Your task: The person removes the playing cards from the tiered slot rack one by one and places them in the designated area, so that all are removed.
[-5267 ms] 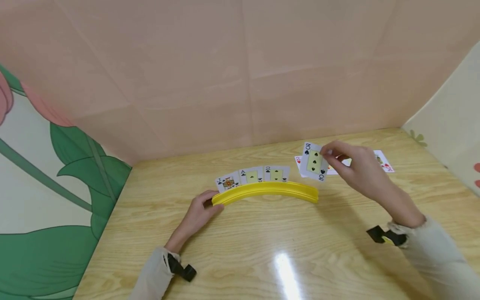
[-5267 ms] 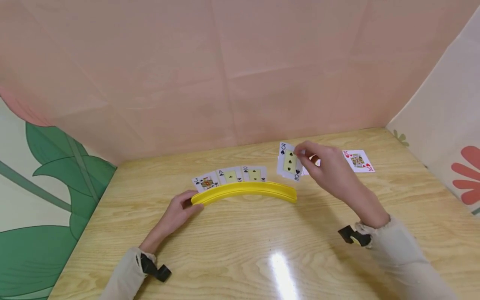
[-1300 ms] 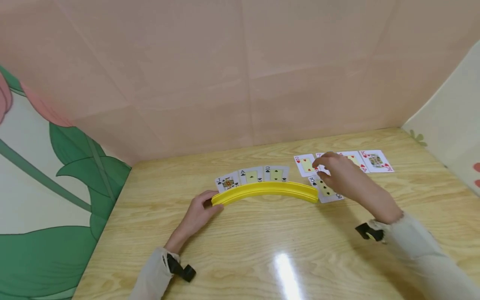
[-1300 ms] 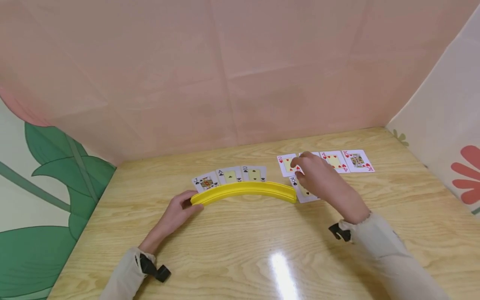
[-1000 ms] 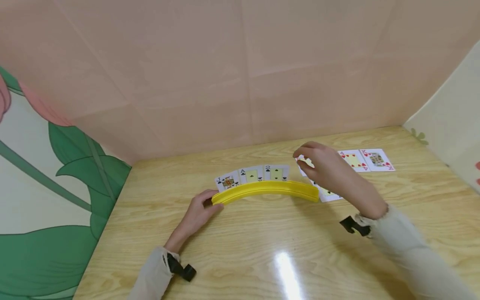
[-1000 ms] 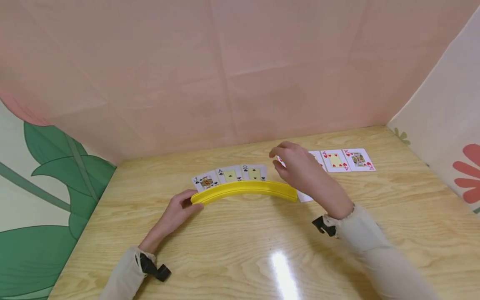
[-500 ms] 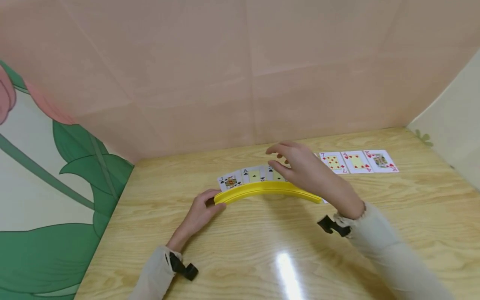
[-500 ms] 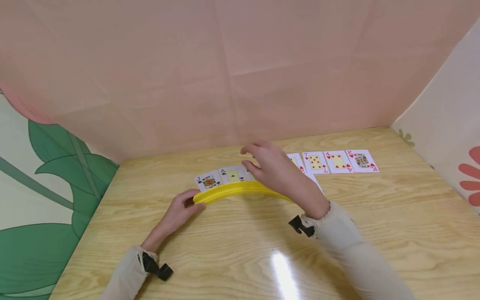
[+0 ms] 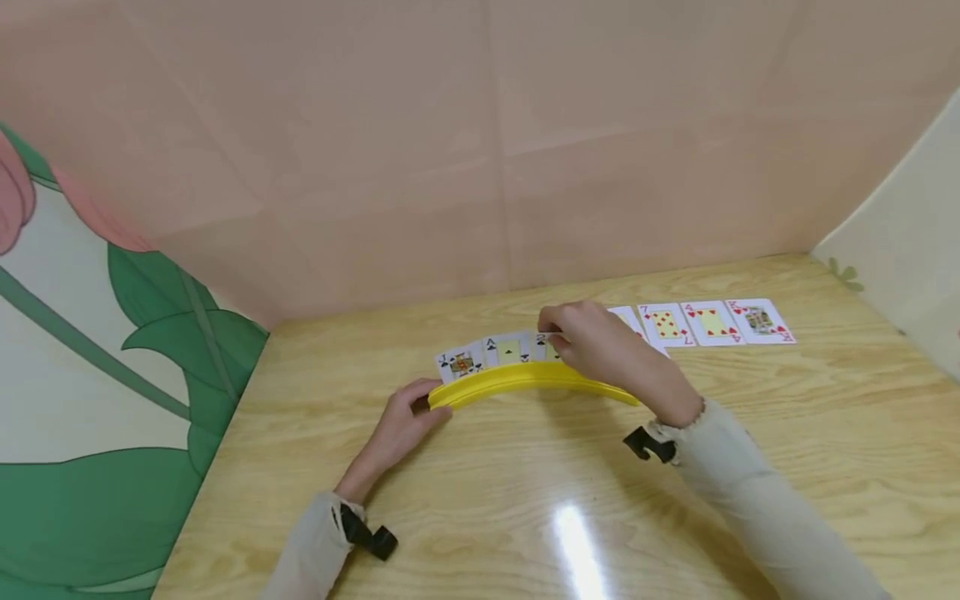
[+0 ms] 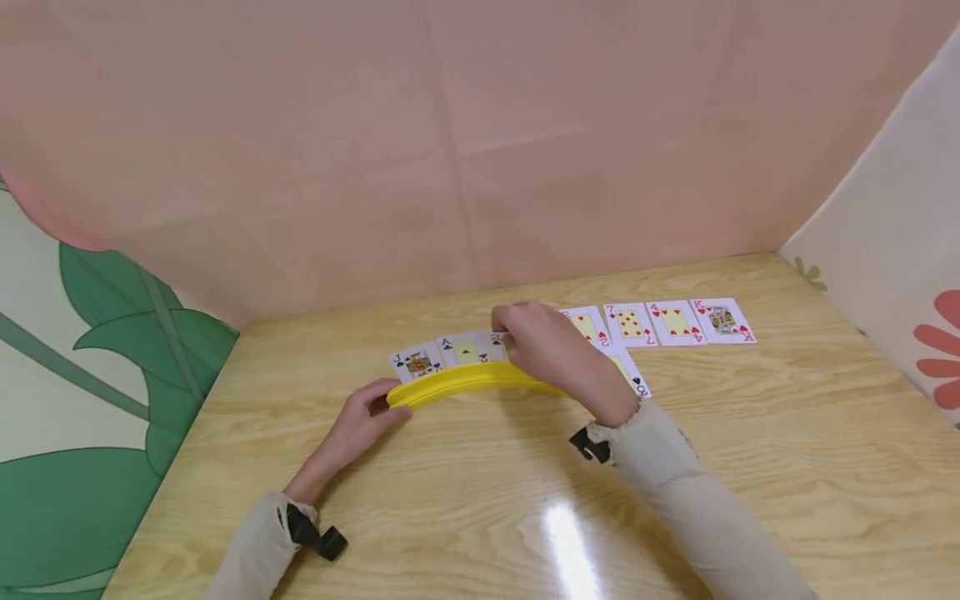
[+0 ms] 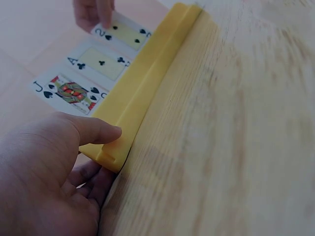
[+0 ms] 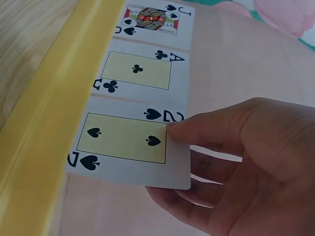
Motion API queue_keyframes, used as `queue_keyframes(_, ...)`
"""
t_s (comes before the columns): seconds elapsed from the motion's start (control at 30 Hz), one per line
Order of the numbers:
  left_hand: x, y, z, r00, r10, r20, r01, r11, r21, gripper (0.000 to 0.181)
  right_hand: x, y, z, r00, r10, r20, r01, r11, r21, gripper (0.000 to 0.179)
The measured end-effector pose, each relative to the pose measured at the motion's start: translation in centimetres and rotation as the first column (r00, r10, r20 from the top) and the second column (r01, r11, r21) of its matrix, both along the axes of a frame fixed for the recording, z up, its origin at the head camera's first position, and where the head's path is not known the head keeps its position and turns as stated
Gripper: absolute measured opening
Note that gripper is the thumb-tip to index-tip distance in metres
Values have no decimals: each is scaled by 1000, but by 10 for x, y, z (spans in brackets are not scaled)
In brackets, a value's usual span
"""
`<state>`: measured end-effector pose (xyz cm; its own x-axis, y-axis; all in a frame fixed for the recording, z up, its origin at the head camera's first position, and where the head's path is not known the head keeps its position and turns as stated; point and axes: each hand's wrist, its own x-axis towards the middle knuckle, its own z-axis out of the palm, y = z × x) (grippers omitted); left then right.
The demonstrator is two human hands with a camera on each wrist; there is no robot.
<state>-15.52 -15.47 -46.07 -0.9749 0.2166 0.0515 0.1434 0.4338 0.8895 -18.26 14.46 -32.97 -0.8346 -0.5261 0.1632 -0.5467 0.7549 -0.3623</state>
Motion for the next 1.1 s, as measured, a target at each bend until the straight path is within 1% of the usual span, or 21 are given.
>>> queue_keyframes(0.17, -1, 0, 1, 1000, -13, -1, 13, 1000, 3, 31, -2, 2, -4, 1000, 11, -8, -11, 1000, -6, 13)
queue_keyframes(0.43, -3, -4, -1, 999, -42, -14, 42, 999, 17, 30, -3, 4, -7, 1000, 2, 1, -2, 1000, 12, 17)
queue_keyframes(0.7, -1, -1, 1, 1000, -21, 8, 21, 1000, 8, 32, -3, 6, -5, 1000, -5, 26, 5, 1000, 25, 20)
queue_keyframes(0.73, 0, -1, 2, 1000, -23, 12, 23, 1000, 6, 32, -3, 7, -5, 1000, -8, 28, 8, 1000, 26, 20)
queue_keyframes(0.93, 13, 4, 34, 999, -47, 21, 47, 999, 1, 32, -4, 6, -5, 1000, -7, 24, 6, 1000, 23, 19)
queue_keyframes(0.97, 12, 3, 32, 999, -44, 21, 44, 999, 5, 33, -4, 5, -4, 1000, -7, 25, 7, 1000, 22, 19)
queue_keyframes(1.1, 3, -2, 9, 999, -37, 2, 37, 999, 10, 32, -2, 6, -3, 999, -14, 36, 13, 1000, 27, 19)
